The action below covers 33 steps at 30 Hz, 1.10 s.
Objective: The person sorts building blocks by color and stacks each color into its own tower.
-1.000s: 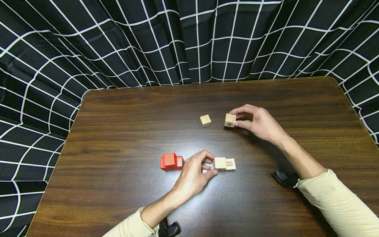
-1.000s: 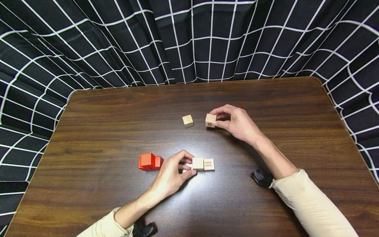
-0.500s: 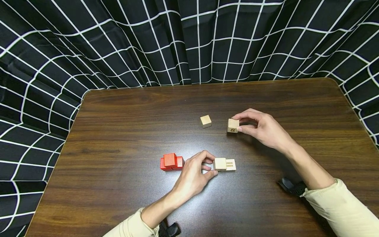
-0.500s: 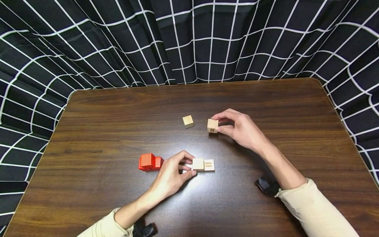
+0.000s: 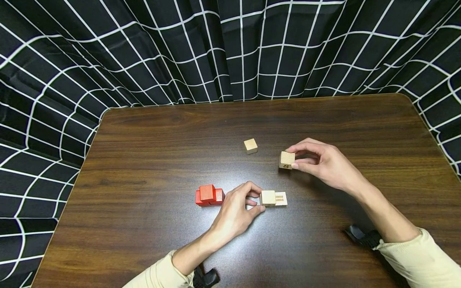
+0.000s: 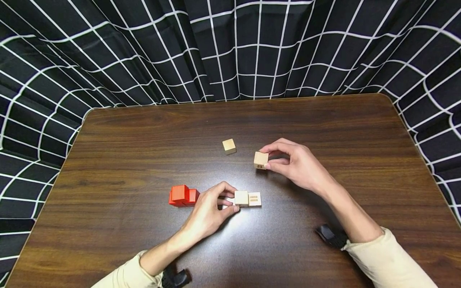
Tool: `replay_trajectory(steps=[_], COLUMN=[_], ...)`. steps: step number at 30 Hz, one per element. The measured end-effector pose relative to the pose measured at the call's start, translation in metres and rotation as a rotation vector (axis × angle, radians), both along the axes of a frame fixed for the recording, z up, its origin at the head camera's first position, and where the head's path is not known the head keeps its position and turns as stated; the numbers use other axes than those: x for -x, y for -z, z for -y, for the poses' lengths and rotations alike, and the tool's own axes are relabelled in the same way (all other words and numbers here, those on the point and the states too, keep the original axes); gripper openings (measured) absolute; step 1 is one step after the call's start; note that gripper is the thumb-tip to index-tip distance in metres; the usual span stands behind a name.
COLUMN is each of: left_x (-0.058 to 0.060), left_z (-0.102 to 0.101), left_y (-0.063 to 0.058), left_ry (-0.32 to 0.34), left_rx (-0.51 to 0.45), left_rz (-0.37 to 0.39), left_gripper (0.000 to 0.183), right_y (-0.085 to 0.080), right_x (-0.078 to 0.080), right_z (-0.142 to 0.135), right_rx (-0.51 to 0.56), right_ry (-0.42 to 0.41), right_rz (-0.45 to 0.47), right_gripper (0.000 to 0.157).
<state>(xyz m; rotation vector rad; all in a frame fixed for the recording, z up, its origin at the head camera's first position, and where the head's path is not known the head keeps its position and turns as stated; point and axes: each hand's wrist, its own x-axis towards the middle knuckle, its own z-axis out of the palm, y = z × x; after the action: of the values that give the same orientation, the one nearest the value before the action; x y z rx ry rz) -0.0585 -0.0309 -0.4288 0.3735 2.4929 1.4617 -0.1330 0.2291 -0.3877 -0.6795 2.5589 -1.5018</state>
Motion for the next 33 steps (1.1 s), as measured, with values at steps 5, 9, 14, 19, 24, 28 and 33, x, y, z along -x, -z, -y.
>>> replay_trajectory(steps=[5,9,14,19,24,28,33], left_x=[0.001,0.001,0.001,0.0,0.001,0.001,0.001], left_z=[0.0,0.0,0.0,0.0,0.0,0.0,0.0], left_y=[0.0,0.0,0.0,0.0,-0.001,0.0,0.001], left_ry=[0.003,0.004,0.001,0.004,0.011,0.01,0.007], left_rx=[-0.001,-0.001,-0.004,-0.008,-0.003,-0.005,-0.017], left_rz=[-0.007,-0.01,-0.004,0.002,0.003,0.004,0.006], left_gripper=[0.033,0.033,0.033,0.033,0.033,0.033,0.032], right_y=[0.0,0.002,0.003,0.004,0.008,0.011,0.012], right_x=[-0.007,-0.011,-0.016,-0.024,-0.031,-0.035,-0.039], right_z=[-0.001,-0.001,0.0,0.0,-0.001,0.0,0.002], right_rx=[0.05,0.087,0.114,0.145,0.177,0.189,0.217], right_ry=[-0.037,-0.053,-0.077,-0.103,-0.123,-0.133,-0.142], right_rz=[0.058,0.09,0.111,0.111,0.101,0.109,0.146], right_gripper=[0.035,0.036,0.037,0.039,0.04,0.041,0.04])
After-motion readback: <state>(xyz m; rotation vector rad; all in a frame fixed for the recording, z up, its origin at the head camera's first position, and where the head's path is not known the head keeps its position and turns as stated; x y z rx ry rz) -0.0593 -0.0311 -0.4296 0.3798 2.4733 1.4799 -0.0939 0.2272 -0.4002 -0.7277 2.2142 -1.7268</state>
